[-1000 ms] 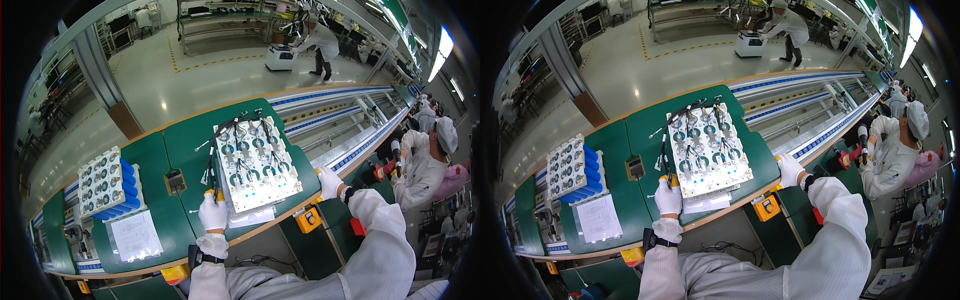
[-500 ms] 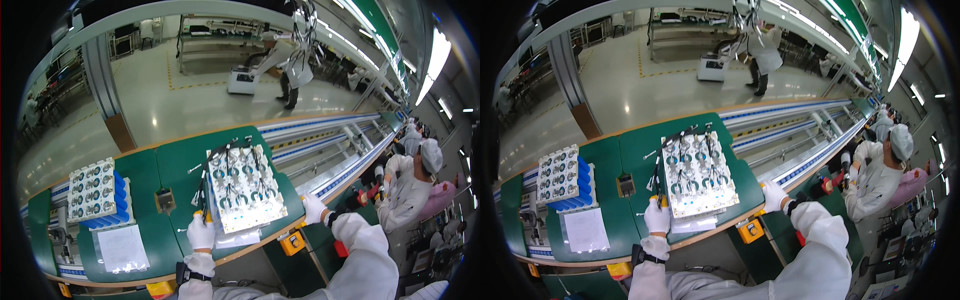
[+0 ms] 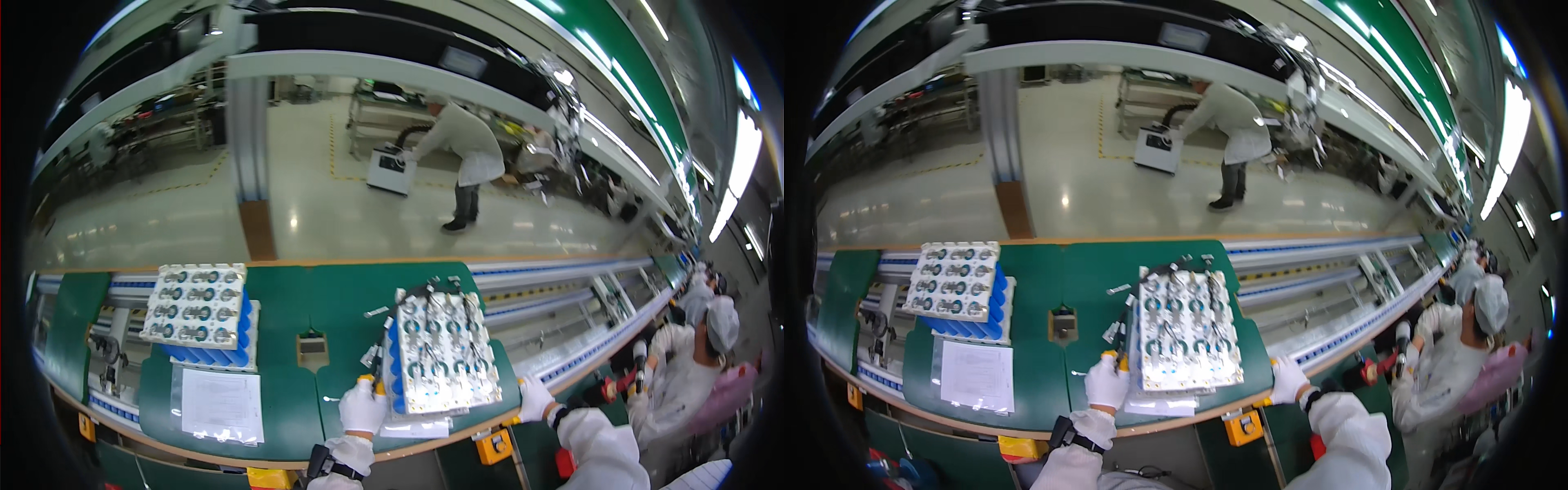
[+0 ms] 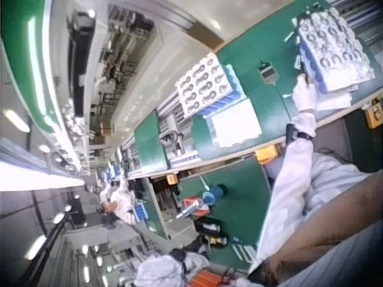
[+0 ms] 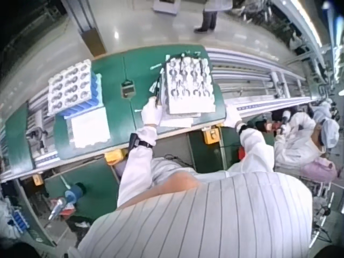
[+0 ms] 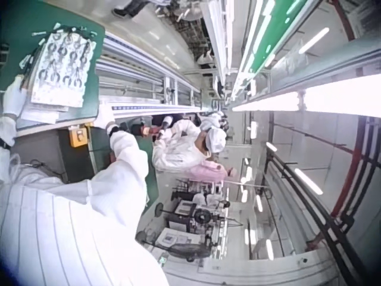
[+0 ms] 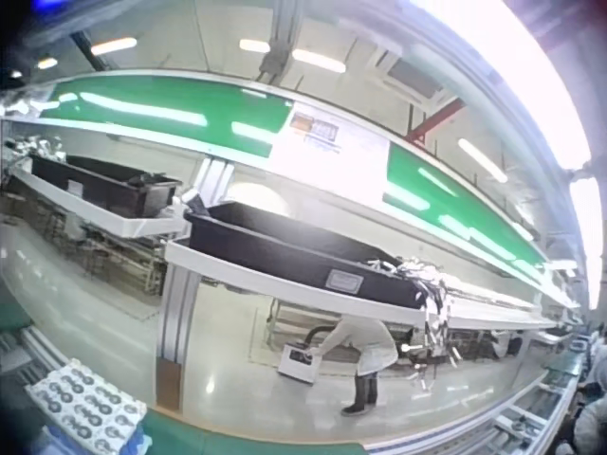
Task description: The recorder is assembling a battery pack or electronic component, using a power screwdriver to fasten screws into a white housing and managing internal wiring.
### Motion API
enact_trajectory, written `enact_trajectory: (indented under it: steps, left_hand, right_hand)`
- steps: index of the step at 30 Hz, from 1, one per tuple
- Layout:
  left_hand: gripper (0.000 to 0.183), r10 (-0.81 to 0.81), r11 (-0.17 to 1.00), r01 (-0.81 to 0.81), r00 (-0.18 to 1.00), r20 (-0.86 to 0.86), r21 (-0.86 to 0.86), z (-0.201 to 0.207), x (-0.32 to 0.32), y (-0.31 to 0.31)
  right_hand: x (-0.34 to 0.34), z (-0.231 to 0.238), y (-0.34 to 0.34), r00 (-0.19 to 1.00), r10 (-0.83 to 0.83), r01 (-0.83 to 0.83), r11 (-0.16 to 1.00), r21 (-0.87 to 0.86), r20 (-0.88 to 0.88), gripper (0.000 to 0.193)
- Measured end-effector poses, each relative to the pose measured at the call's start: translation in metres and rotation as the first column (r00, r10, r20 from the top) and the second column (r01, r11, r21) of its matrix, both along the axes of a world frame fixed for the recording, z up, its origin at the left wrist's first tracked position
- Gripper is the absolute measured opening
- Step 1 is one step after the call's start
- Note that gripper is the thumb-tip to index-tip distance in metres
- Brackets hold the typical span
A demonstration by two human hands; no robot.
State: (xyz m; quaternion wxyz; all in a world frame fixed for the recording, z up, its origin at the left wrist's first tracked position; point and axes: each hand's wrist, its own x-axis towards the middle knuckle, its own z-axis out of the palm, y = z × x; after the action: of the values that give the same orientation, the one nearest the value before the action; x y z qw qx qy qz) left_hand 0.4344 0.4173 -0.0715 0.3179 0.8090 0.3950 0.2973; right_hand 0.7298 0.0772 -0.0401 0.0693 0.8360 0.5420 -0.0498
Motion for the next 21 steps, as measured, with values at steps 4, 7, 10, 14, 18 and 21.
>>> enact_trajectory:
  steps: [4, 7, 10, 14, 18, 21]
  left_hand:
    - [0.022, -0.014, 0.999, 0.011, 0.998, -0.053, -0.052, 0.012, -0.007, -0.005]
    - [0.024, 0.006, 0.998, -0.011, 0.997, -0.082, -0.067, 0.009, -0.010, -0.011]
    - [0.024, -0.020, 0.996, 0.022, 1.000, -0.023, 0.081, 0.001, -0.013, -0.015]
    - [0.032, -0.081, 0.958, 0.150, 0.960, -0.268, 0.246, 0.010, -0.018, -0.017]
    - [0.033, -0.160, 0.918, 0.207, 0.974, -0.163, 0.338, 0.024, -0.039, -0.016]
    - [0.035, -0.221, 0.910, 0.246, 0.969, -0.110, 0.335, 0.028, -0.065, -0.016]
  right_hand:
    - [-0.009, -0.003, -0.013, 0.999, -0.045, 0.047, 0.997, -0.053, 0.023, 0.093]
    - [-0.015, -0.001, -0.014, 0.999, -0.038, 0.038, 0.999, -0.023, 0.001, 0.095]
    - [-0.024, 0.004, -0.020, 0.998, -0.064, 0.064, 0.998, 0.024, 0.001, 0.094]
    - [-0.059, 0.050, 0.007, 0.984, -0.089, 0.113, 0.981, 0.159, -0.155, 0.086]
    - [-0.075, 0.000, -0.002, 0.983, -0.160, 0.180, 0.915, 0.361, -0.084, 0.091]
    - [-0.096, -0.009, -0.001, 0.978, -0.206, 0.178, 0.806, 0.565, -0.015, 0.103]
